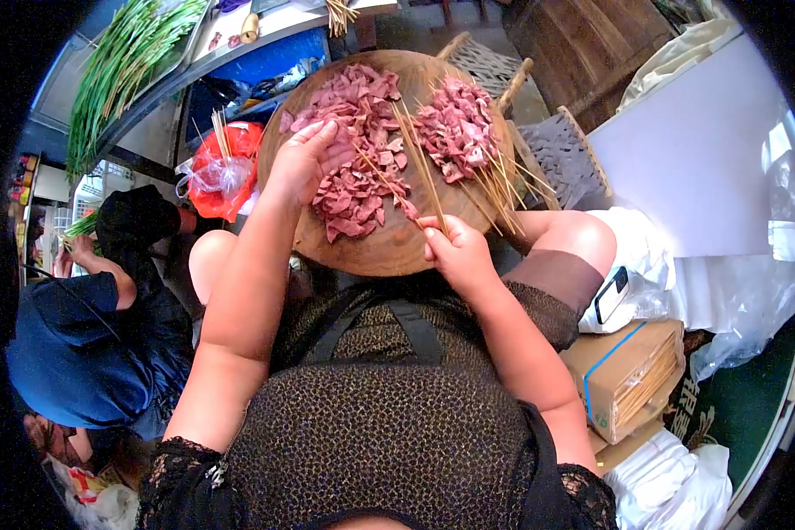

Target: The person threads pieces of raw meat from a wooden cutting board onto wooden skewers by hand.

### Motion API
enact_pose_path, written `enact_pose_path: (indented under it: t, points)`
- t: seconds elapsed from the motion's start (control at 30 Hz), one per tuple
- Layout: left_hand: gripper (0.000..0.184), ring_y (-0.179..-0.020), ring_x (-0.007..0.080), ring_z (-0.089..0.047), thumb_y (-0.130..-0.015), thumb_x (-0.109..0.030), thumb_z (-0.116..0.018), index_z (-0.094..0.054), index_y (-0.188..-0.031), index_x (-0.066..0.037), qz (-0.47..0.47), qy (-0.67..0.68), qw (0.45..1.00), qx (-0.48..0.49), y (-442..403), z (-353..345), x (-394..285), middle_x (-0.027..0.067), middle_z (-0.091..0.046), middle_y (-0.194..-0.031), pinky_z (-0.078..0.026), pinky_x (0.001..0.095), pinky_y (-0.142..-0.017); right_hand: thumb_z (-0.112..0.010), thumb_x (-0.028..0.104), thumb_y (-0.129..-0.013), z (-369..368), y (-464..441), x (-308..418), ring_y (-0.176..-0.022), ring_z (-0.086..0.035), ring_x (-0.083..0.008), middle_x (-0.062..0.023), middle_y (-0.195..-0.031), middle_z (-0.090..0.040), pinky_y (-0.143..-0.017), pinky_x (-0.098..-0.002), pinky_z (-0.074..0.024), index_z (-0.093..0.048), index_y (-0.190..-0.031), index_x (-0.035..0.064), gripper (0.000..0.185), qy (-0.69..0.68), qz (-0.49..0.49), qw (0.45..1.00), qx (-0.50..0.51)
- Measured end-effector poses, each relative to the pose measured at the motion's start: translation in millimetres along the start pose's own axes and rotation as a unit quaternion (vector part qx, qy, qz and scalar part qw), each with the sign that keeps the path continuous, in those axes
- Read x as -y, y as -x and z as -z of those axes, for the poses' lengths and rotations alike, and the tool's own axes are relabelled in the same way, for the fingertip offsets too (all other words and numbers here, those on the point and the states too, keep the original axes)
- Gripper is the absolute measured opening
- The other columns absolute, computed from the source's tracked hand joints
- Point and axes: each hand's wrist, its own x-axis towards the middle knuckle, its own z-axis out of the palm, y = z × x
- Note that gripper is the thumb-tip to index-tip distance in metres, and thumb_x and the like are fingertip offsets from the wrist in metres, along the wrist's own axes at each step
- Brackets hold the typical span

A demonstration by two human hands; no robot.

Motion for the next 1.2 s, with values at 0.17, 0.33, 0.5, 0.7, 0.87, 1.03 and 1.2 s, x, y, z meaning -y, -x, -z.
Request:
enact_pose_path:
  t: [0.17, 0.33, 0.5, 0.7, 0.87, 1.03, 1.2]
  points:
    - [0.017, -0.082, 0.0201, -0.062, -0.086, -0.014, -0.057, -0.056, -0.1, -0.003, 0.011, -0.017, 1.0, -0.007, 1, -2, -2, 0.0097, -0.063, -0.092, -0.053, 0.0343, -0.076, -0.052, 0.013, -0.088, 5, 2, 6, -0.051, -0.04, -0.0016, 0.0039, -0.066, -0.051, -0.047, -0.0155, -0.0311, -0.057, -0.104, 0.0043, 0.019, 0.037, 0.049, 0.998, 0.003]
    - [0.019, -0.078, 0.0208, -0.063, -0.084, -0.013, -0.059, -0.057, -0.099, -0.002, 0.021, -0.042, 0.999, -0.015, 5, -9, -2, 0.0102, -0.063, -0.092, -0.055, 0.0326, -0.071, -0.051, 0.012, -0.089, 2, 5, 7, -0.054, -0.041, -0.0019, 0.0041, -0.067, -0.05, -0.049, -0.016, -0.0325, -0.056, -0.105, 0.0021, 0.02, 0.045, 0.071, 0.996, -0.007]
    - [0.018, -0.078, 0.0201, -0.063, -0.085, -0.015, -0.059, -0.057, -0.098, -0.003, 0.047, -0.081, 0.996, 0.013, 8, -14, 0, 0.0106, -0.063, -0.092, -0.055, 0.0314, -0.07, -0.051, 0.012, -0.089, 5, 2, -1, -0.057, -0.043, -0.0025, 0.0041, -0.067, -0.05, -0.053, -0.0162, -0.0346, -0.056, -0.106, 0.001, 0.021, 0.049, 0.084, 0.995, -0.01]
    - [0.019, -0.083, 0.0212, -0.063, -0.088, -0.017, -0.055, -0.057, -0.099, -0.002, 0.05, -0.098, 0.992, 0.058, 16, -23, 1, 0.0127, -0.063, -0.095, -0.053, 0.0337, -0.076, -0.049, 0.01, -0.089, 4, 1, -3, -0.058, -0.044, -0.0033, 0.0036, -0.066, -0.05, -0.054, -0.0173, -0.0365, -0.057, -0.105, 0.0022, 0.019, 0.032, 0.077, 0.996, -0.012]
    - [0.024, -0.087, 0.0245, -0.062, -0.09, -0.021, -0.05, -0.054, -0.104, -0.002, 0.05, -0.026, 0.995, 0.085, 19, -24, -4, 0.0146, -0.062, -0.099, -0.052, 0.0364, -0.079, -0.049, 0.011, -0.09, 4, 1, 0, -0.058, -0.044, -0.0036, 0.0034, -0.066, -0.05, -0.054, -0.0176, -0.0366, -0.057, -0.106, 0.0021, 0.02, 0.027, 0.062, 0.998, -0.009]
    - [0.023, -0.088, 0.0236, -0.062, -0.09, -0.02, -0.05, -0.054, -0.102, -0.001, 0.073, -0.034, 0.989, 0.122, 17, -21, 5, 0.0138, -0.062, -0.098, -0.051, 0.036, -0.079, -0.05, 0.012, -0.089, 0, -8, -1, -0.053, -0.04, -0.0028, 0.0035, -0.064, -0.049, -0.049, -0.0174, -0.0328, -0.055, -0.106, 0.0028, 0.02, -0.02, 0.05, 0.998, 0.014]
    - [0.026, -0.095, 0.0258, -0.06, -0.092, -0.024, -0.046, -0.053, -0.105, -0.002, 0.091, -0.076, 0.983, 0.137, 18, -27, 15, 0.0144, -0.06, -0.106, -0.049, 0.0377, -0.085, -0.05, 0.013, -0.09, -8, -28, 8, -0.048, -0.038, -0.0026, 0.003, -0.064, -0.05, -0.044, -0.0164, -0.0297, -0.055, -0.106, 0.0037, 0.019, -0.083, 0.035, 0.996, 0.024]
